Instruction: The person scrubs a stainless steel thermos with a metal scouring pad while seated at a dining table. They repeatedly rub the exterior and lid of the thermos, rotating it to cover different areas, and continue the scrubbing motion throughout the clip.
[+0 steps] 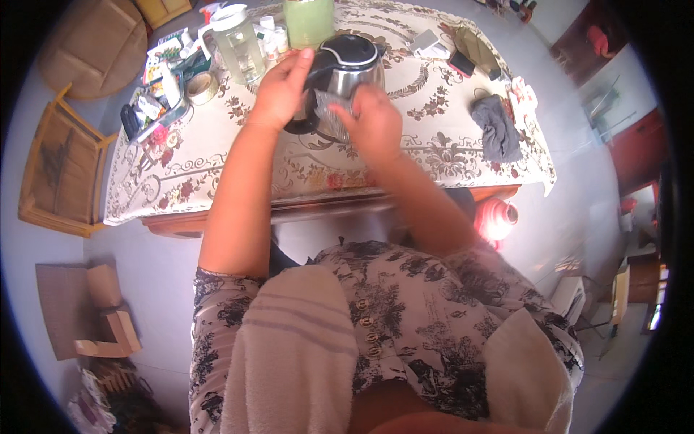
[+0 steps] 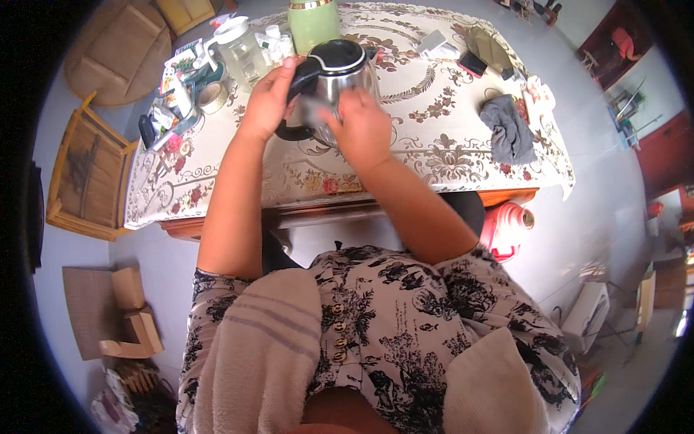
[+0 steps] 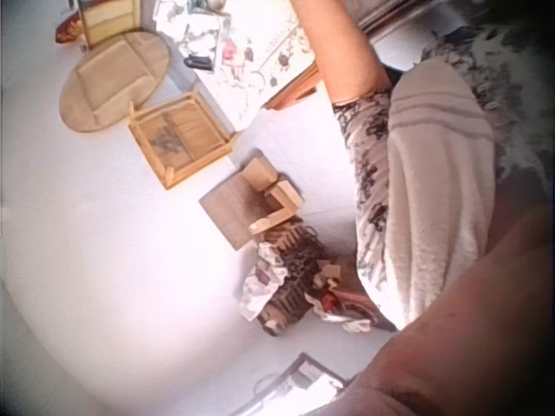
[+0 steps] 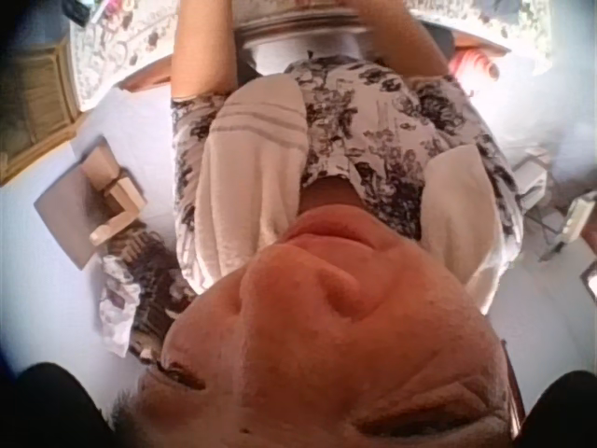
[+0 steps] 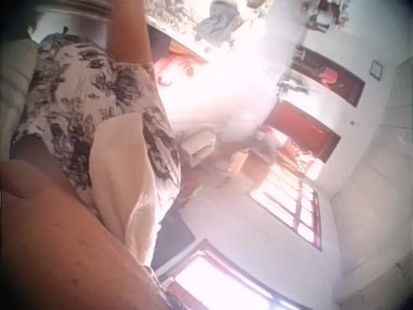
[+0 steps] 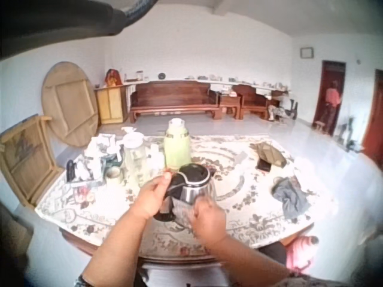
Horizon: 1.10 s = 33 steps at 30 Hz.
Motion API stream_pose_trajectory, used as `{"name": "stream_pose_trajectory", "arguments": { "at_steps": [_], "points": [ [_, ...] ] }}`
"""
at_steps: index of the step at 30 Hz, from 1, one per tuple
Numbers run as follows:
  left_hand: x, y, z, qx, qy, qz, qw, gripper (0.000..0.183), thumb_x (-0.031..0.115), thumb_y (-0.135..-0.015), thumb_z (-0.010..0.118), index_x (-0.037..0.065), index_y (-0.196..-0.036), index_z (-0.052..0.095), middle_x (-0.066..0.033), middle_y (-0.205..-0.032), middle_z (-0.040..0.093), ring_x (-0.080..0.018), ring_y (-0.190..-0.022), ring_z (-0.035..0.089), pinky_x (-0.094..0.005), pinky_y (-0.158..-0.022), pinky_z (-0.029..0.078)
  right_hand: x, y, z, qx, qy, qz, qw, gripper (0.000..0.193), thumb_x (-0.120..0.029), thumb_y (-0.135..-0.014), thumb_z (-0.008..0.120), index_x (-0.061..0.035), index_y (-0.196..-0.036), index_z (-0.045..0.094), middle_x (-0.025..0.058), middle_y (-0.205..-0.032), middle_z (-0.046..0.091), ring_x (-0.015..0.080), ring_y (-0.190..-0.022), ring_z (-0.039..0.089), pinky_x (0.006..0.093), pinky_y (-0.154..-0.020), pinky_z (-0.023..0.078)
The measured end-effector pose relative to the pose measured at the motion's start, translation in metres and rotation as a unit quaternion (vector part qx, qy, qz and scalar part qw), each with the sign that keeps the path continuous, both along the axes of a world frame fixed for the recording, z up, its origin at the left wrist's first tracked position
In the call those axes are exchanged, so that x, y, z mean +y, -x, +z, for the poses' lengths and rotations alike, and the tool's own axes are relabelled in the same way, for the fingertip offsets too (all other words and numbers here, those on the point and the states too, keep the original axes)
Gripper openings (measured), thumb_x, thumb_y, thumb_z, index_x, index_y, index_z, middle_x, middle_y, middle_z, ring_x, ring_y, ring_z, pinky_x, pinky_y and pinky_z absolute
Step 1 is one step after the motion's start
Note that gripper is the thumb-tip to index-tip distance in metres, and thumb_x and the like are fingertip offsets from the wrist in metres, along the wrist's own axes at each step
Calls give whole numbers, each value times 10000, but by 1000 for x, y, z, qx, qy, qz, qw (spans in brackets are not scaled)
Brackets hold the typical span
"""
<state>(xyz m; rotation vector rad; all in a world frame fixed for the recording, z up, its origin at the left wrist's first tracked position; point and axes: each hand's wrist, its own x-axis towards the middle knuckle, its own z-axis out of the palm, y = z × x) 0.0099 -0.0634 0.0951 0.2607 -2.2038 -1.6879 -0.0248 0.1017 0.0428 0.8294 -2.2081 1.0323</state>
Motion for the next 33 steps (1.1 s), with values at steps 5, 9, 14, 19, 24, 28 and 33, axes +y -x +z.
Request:
{"name": "stream_pose_trajectory", "arguments": {
  "at_steps": [5, 9, 14, 19, 24, 28, 33],
  "points": [
    [27, -1, -15, 59, 106, 132, 984, 699, 609, -940, 415, -4, -1242, 562, -276, -1121, 633, -415, -1093, 590, -418, -948, 452, 6, 0, -52, -44, -9, -3, 999, 402, -263, -683, 833, -57, -736, 492, 111, -738, 538, 329, -646, 552, 417, -564, 448],
    [27, -8, -8, 18, 83, 115, 990, 732, 604, -934, 457, -23, -1302, 539, -238, -1243, 600, -341, -1190, 563, -345, -1002, 411, -5, 10, -5, -48, 72, -18, 996, 439, -262, -657, 862, -48, -698, 480, 120, -675, 533, 314, -607, 515, 398, -562, 442],
    [19, -9, -9, 39, 88, 106, 990, 736, 602, -936, 453, -33, -1298, 537, -248, -1255, 589, -348, -1198, 553, -347, -1013, 404, -11, 23, 30, -79, 120, -3, 990, 471, -295, -671, 859, -43, -667, 461, 131, -682, 536, 304, -620, 508, 381, -573, 439],
    [22, -5, -12, 40, 83, 90, 992, 731, 600, -935, 457, -33, -1290, 541, -255, -1288, 564, -358, -1256, 504, -350, -1048, 372, 4, 8, -60, 8, -21, 8, 1000, 492, -328, -677, 849, -58, -661, 438, 119, -705, 521, 292, -648, 495, 386, -578, 423],
    [6, 4, -23, 22, 59, 100, 993, 658, 603, -930, 448, 37, -1239, 581, -228, -1054, 650, -372, -982, 607, -400, -860, 473, 20, 19, -57, -128, -12, 60, 990, 510, -274, -635, 880, -64, -656, 416, 104, -681, 494, 268, -628, 469, 366, -568, 417],
    [0, -2, -7, -26, -79, -16, 996, 597, 532, -924, 562, 52, -1279, 568, -46, -735, 579, -106, -515, 468, -244, -490, 412, 38, 32, -31, -196, 83, 84, 973, 524, -241, -610, 902, -59, -647, 412, 79, -658, 472, 224, -612, 449, 347, -560, 411],
    [-15, -4, -3, -23, -53, -61, 996, 573, 524, -955, 506, 37, -1249, 576, -17, -592, 501, -92, -446, 416, -239, -447, 349, 7, 46, 40, -117, 167, 100, 974, 471, -262, -598, 905, -51, -781, 526, 90, -832, 531, 238, -703, 531, 333, -607, 459]
  ]
}}
